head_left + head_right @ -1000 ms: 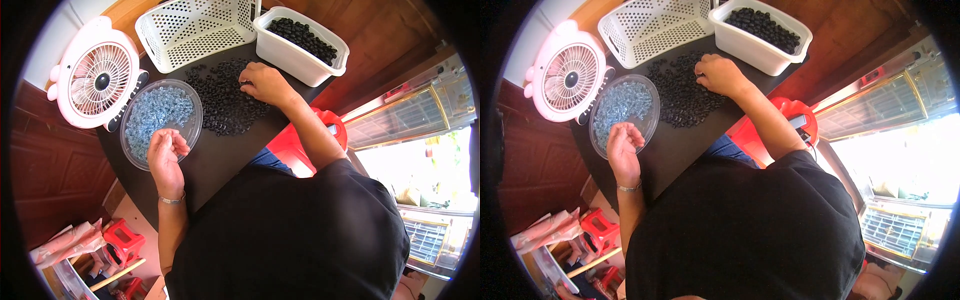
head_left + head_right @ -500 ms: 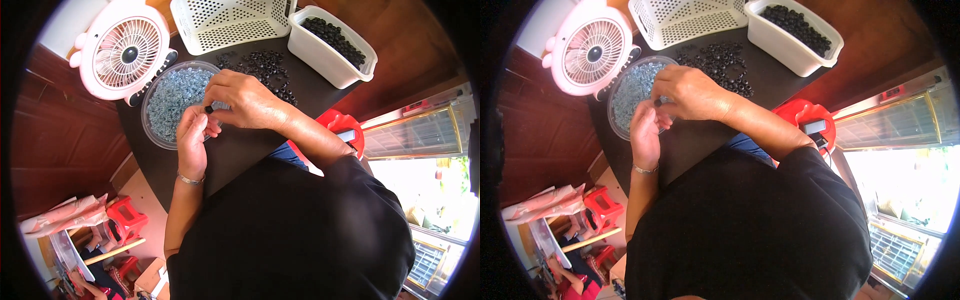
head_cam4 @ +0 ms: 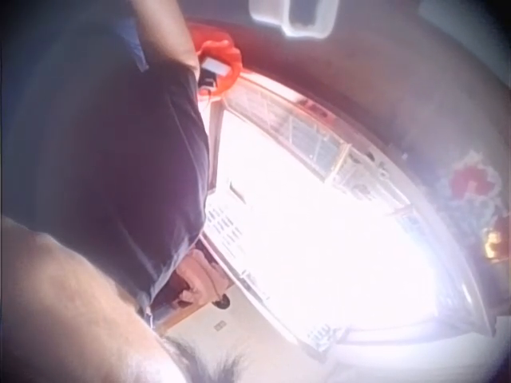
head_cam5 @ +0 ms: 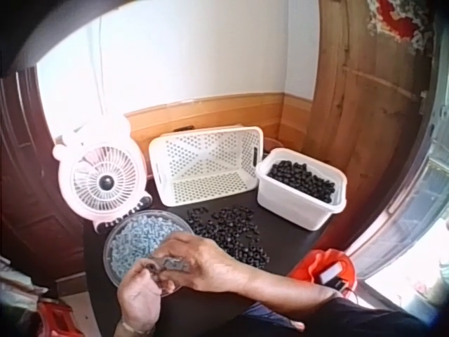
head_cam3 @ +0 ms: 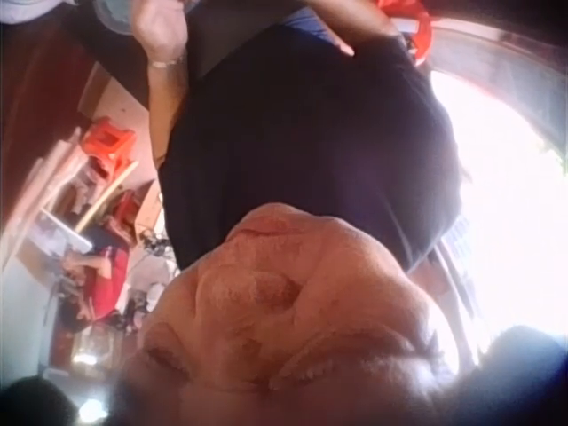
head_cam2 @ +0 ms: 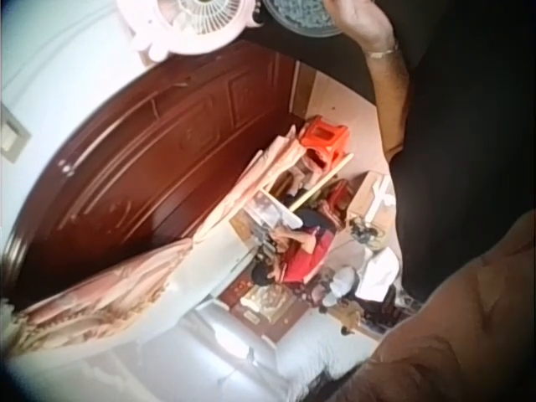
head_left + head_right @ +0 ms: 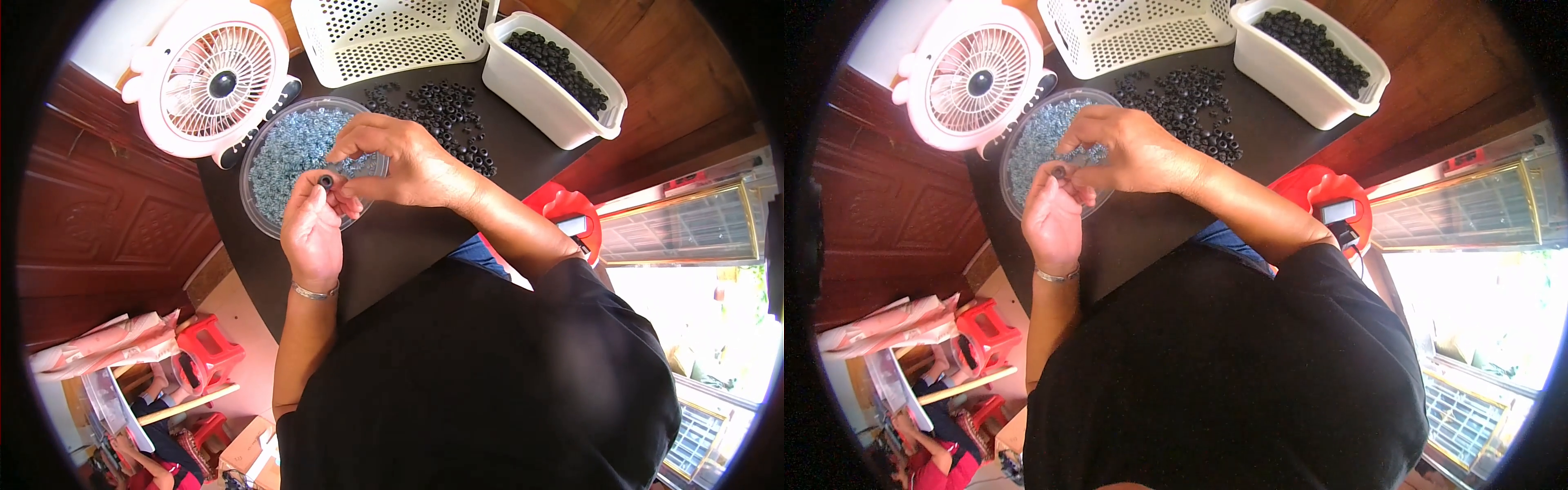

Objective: The person assembles small blue plastic inserts into black plastic ring components by hand at a workstation.

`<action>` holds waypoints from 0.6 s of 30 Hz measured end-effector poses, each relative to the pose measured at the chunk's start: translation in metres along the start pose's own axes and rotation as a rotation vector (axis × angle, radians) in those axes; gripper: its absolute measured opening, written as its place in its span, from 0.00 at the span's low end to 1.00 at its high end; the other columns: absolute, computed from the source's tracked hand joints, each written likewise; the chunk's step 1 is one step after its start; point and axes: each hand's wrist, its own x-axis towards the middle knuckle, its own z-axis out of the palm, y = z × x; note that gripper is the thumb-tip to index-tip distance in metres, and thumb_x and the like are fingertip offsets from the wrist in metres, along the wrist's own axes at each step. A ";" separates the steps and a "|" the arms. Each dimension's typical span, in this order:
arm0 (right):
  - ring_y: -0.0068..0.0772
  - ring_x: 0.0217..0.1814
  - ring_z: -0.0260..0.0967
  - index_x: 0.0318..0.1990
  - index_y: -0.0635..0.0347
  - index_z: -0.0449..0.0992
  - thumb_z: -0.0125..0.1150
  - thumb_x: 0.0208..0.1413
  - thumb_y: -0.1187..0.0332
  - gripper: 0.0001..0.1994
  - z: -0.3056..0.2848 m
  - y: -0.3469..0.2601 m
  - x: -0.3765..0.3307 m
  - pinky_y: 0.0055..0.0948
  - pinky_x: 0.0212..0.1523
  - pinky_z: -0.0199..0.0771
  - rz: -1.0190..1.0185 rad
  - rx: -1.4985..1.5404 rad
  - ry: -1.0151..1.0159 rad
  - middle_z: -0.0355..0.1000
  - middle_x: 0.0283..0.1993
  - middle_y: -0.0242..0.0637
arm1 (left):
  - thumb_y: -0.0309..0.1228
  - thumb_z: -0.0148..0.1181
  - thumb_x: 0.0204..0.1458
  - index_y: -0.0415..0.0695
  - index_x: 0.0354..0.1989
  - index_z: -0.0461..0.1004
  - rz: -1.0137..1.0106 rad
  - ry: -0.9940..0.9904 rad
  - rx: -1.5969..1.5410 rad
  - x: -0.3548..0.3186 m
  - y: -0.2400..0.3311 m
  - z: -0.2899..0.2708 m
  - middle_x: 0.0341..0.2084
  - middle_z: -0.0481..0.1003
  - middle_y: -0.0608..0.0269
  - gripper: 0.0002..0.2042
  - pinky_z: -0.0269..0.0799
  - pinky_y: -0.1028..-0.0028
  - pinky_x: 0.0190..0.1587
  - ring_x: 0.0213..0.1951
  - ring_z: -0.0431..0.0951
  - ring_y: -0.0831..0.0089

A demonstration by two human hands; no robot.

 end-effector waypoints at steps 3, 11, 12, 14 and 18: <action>0.39 0.45 0.72 0.34 0.61 0.76 0.71 0.37 0.75 0.13 0.000 0.001 -0.002 0.33 0.46 0.73 -0.025 0.027 0.019 0.72 0.39 0.40 | 0.32 0.44 0.59 0.37 0.40 0.65 -0.001 -0.004 0.001 0.000 -0.001 0.000 0.33 0.70 0.58 0.10 0.66 0.72 0.37 0.31 0.71 0.72; 0.38 0.39 0.71 0.32 0.57 0.77 0.68 0.37 0.71 0.11 0.015 -0.002 -0.001 0.32 0.40 0.73 -0.195 -0.409 0.066 0.73 0.37 0.35 | 0.31 0.45 0.58 0.38 0.40 0.66 -0.016 0.007 0.050 0.001 -0.002 0.000 0.32 0.70 0.60 0.09 0.66 0.73 0.37 0.31 0.69 0.75; 0.38 0.38 0.71 0.31 0.57 0.77 0.67 0.37 0.70 0.11 0.017 -0.002 -0.001 0.32 0.39 0.73 -0.203 -0.438 0.070 0.73 0.36 0.34 | 0.31 0.45 0.58 0.39 0.39 0.66 -0.024 0.036 0.050 0.000 -0.002 0.002 0.31 0.70 0.61 0.09 0.65 0.74 0.36 0.30 0.69 0.76; 0.39 0.37 0.70 0.31 0.56 0.77 0.66 0.37 0.69 0.09 0.020 0.002 -0.002 0.33 0.38 0.73 -0.203 -0.396 0.099 0.72 0.34 0.35 | 0.32 0.45 0.58 0.39 0.39 0.66 -0.021 0.074 0.050 0.000 -0.002 0.005 0.31 0.70 0.62 0.09 0.65 0.74 0.36 0.30 0.69 0.77; 0.39 0.36 0.71 0.32 0.56 0.77 0.67 0.37 0.69 0.11 0.018 0.001 -0.002 0.34 0.38 0.73 -0.184 -0.351 0.102 0.72 0.33 0.34 | 0.32 0.46 0.57 0.40 0.38 0.67 -0.078 0.076 -0.013 0.001 -0.002 0.003 0.29 0.70 0.64 0.09 0.64 0.75 0.35 0.30 0.68 0.76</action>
